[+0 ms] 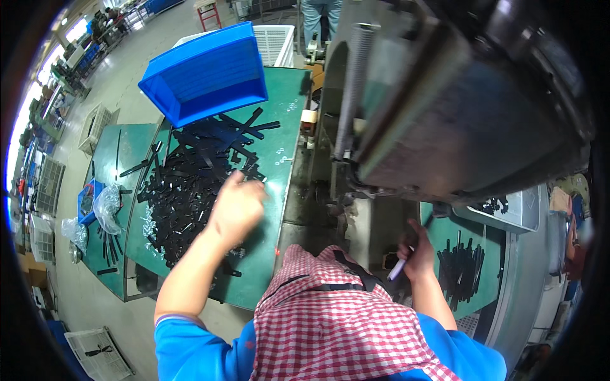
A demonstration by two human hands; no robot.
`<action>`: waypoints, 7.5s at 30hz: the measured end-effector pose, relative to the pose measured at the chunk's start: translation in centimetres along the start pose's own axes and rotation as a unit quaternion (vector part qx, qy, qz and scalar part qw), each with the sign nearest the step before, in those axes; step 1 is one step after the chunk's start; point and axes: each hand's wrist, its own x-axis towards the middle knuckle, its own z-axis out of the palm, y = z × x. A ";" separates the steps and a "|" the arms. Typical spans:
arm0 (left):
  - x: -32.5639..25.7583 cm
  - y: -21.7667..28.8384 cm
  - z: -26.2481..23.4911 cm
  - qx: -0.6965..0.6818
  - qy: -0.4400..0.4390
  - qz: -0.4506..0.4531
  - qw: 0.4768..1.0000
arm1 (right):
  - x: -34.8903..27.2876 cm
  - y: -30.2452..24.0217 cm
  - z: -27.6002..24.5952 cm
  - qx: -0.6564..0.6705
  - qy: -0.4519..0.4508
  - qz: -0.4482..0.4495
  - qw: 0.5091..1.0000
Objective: The person repeatedly picks up black plastic strips from a pile on a green workbench, places them into a press machine, and operates the press. The processed strips are then placed into a metal tray. The task is performed continuously throughout the clip.
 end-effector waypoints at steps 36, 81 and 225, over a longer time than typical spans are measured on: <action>1.0 12.0 0.2 -0.787 0.557 -0.161 0.210 | -0.1 -2.3 10.4 -0.206 -0.489 0.065 0.845; -17.0 8.2 14.3 -0.345 0.134 -0.672 0.641 | 21.5 0.6 8.5 0.092 -0.365 0.016 0.926; 4.2 13.0 7.2 -0.888 -0.084 -0.244 0.380 | 3.7 1.7 11.4 -0.255 -0.143 -0.329 0.898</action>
